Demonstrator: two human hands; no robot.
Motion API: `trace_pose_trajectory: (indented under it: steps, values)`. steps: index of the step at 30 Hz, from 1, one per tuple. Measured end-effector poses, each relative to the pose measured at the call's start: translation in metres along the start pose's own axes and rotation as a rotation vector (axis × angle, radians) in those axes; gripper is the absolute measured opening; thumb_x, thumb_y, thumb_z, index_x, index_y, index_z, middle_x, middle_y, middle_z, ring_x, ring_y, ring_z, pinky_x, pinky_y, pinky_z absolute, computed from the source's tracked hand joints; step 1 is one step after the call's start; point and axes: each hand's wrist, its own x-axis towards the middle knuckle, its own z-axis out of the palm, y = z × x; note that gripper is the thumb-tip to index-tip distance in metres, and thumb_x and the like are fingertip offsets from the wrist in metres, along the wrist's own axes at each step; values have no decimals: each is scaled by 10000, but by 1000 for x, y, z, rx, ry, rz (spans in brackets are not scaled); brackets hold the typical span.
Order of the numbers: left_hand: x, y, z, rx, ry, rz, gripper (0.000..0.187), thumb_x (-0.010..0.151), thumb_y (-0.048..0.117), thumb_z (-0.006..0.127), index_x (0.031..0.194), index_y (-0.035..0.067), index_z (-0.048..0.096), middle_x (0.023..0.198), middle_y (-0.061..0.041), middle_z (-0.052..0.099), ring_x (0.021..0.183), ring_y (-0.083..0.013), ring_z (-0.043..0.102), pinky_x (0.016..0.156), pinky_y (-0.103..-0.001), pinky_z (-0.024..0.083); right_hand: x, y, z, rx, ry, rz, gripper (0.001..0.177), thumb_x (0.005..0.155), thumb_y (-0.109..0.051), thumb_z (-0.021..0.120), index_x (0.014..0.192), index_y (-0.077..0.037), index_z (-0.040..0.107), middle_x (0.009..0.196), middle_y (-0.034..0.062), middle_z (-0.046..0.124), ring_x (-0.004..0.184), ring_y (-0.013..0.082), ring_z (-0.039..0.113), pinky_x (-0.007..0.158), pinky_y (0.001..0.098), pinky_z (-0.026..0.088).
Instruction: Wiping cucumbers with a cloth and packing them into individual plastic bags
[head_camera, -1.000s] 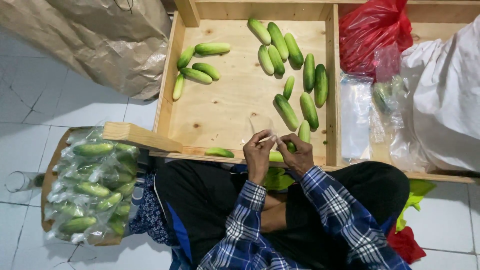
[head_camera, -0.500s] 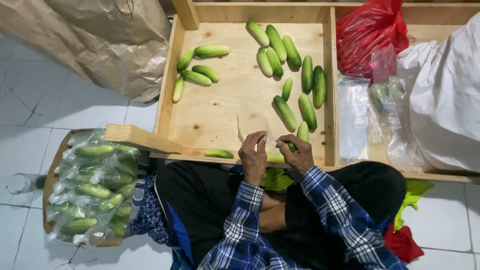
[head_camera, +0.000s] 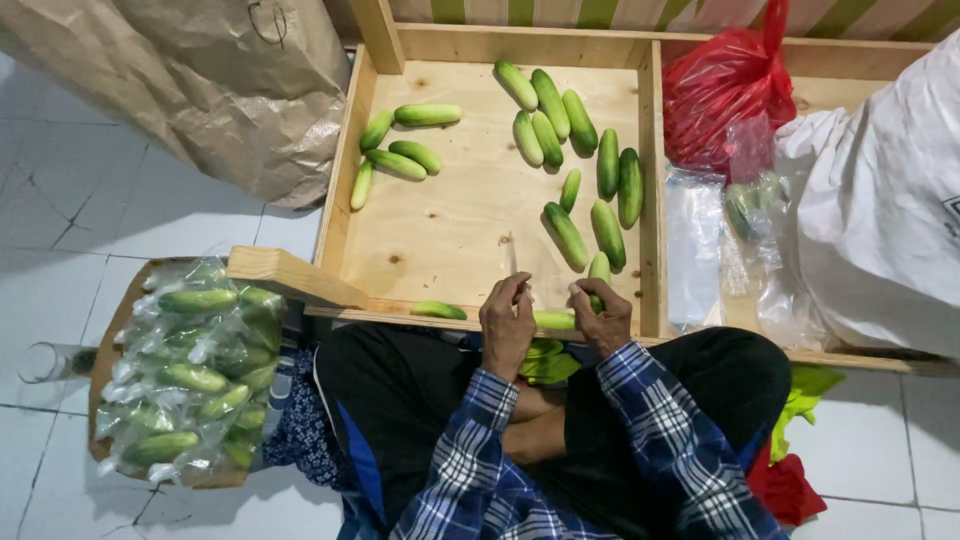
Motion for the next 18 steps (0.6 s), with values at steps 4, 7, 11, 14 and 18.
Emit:
trace_pose_trajectory:
  steps: [4, 7, 11, 14, 18]
  values:
    - [-6, 14, -9, 184, -8, 69, 209, 985, 68, 598, 1148, 111, 721, 981, -88, 695, 861, -275, 744, 752, -353, 621, -7, -1, 2, -44, -42, 5, 62, 910, -92, 717, 877, -100, 768, 523, 71, 627, 402, 150, 591, 414, 261, 463]
    - [-9, 12, -5, 395, -19, 174, 178, 1026, 221, 607, 1151, 158, 718, 899, 13, 672, 766, -188, 731, 701, -319, 601, -8, -4, 7, -109, -64, -92, 57, 892, -105, 766, 848, -129, 792, 542, 84, 660, 423, 159, 599, 421, 270, 460]
    - [-8, 9, -2, 538, 8, 260, 156, 1015, 192, 588, 1105, 144, 706, 832, 12, 647, 732, -217, 719, 649, -330, 577, -8, -15, -2, -65, -75, -148, 77, 935, -157, 733, 922, -94, 775, 602, 96, 693, 453, 167, 618, 459, 285, 487]
    - [-4, 23, -9, 626, 51, 295, 158, 1013, 209, 582, 1088, 142, 704, 793, 10, 634, 700, -216, 709, 627, -338, 562, -7, -35, -12, 75, -134, -213, 222, 987, -213, 587, 1094, -46, 686, 749, 94, 667, 593, 169, 661, 593, 317, 528]
    - [5, 26, -14, 702, 120, 400, 78, 941, 202, 638, 982, 174, 699, 669, 9, 571, 616, -242, 684, 569, -367, 531, -15, -17, -20, 428, -51, -145, 371, 992, -143, 474, 1302, 61, 472, 985, 139, 560, 885, 267, 685, 857, 437, 574]
